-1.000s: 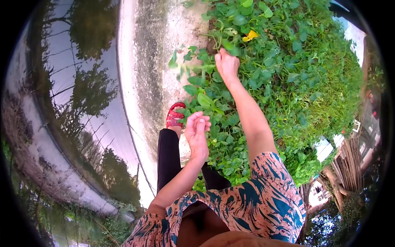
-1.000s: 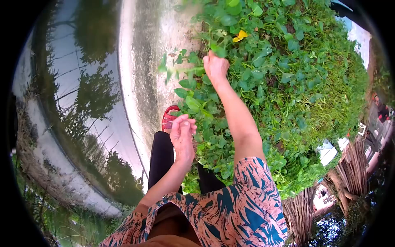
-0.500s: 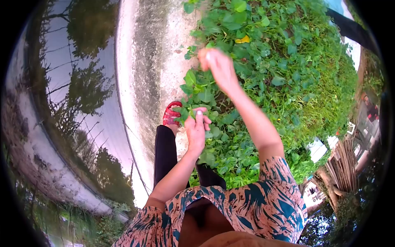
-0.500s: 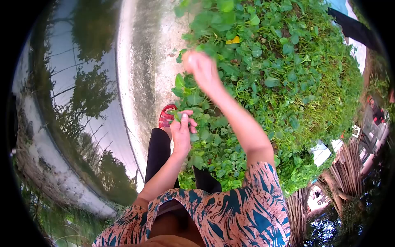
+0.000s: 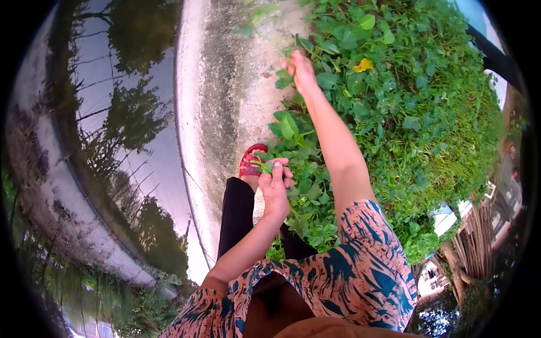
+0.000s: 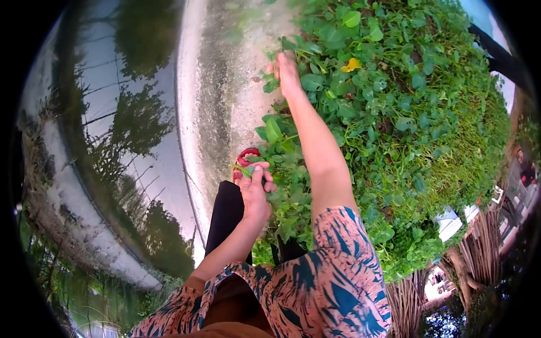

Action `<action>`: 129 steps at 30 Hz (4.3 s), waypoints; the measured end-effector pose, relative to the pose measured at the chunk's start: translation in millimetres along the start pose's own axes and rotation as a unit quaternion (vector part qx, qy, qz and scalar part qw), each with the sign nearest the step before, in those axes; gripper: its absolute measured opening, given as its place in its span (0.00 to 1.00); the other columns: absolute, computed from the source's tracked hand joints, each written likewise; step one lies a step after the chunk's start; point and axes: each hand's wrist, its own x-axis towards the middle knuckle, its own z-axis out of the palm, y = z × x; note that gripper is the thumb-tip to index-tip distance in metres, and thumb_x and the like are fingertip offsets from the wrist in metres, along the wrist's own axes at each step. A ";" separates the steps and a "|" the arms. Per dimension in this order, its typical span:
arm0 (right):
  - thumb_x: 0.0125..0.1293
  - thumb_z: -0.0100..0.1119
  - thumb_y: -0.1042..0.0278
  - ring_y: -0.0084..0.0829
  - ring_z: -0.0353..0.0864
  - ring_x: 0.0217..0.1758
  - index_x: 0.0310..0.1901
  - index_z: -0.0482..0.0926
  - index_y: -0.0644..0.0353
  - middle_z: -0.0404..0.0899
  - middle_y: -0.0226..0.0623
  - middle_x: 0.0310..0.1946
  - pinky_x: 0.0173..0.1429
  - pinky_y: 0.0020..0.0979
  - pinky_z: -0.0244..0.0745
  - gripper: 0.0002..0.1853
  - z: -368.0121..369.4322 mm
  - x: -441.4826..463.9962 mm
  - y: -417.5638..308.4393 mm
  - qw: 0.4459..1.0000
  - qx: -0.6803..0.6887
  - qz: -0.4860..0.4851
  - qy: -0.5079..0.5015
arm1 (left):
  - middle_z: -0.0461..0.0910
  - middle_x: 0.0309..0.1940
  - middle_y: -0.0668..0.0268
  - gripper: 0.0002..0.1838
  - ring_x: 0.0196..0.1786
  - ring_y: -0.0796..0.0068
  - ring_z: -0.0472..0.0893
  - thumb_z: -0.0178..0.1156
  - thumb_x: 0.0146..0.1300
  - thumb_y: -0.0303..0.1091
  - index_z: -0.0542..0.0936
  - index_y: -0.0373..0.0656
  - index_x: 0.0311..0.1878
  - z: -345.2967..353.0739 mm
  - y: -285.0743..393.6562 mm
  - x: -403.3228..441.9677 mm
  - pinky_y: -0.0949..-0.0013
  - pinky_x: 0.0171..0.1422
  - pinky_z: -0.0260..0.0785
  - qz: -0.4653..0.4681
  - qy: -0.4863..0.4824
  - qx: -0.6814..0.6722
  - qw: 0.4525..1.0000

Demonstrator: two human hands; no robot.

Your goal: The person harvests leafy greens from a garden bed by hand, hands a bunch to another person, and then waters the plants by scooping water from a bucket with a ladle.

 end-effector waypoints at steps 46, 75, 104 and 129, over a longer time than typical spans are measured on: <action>0.65 0.52 0.75 0.25 0.77 0.28 0.39 0.78 0.65 0.78 0.36 0.32 0.33 0.27 0.74 0.05 -177.0 -594.5 -157.0 0.914 -0.300 -0.263 0.074 | 0.76 0.25 0.70 0.21 0.29 0.78 0.71 0.48 0.70 0.49 0.80 0.39 0.39 58.7 -94.2 -259.6 0.69 0.34 0.65 0.183 -0.461 0.490 0.716; 0.63 0.56 0.55 0.53 0.68 0.59 0.66 0.64 0.44 0.65 0.46 0.58 0.59 0.50 0.63 0.29 -100.5 -84.7 -74.2 0.659 -0.720 -0.165 -0.140 | 0.71 0.24 0.75 0.16 0.25 0.87 0.68 0.55 0.68 0.47 0.77 0.42 0.35 166.0 27.4 16.0 0.81 0.28 0.59 0.066 -0.087 0.065 0.992; 0.62 0.55 0.48 0.44 0.79 0.48 0.41 0.82 0.55 0.82 0.42 0.43 0.53 0.43 0.72 0.19 -146.3 29.3 -185.2 0.739 -0.666 0.073 -0.069 | 0.72 0.23 0.76 0.18 0.24 0.86 0.67 0.55 0.68 0.48 0.78 0.41 0.35 185.1 55.0 43.0 0.79 0.27 0.57 0.022 -0.060 0.017 0.998; 0.54 0.50 0.56 0.51 0.79 0.32 0.27 0.78 0.61 0.80 0.47 0.27 0.38 0.48 0.71 0.16 -152.5 -29.9 -121.9 0.779 -0.498 -0.064 0.376 | 0.73 0.23 0.74 0.15 0.23 0.87 0.69 0.57 0.67 0.44 0.77 0.40 0.37 191.6 40.8 13.8 0.82 0.25 0.57 0.129 -0.098 0.090 0.983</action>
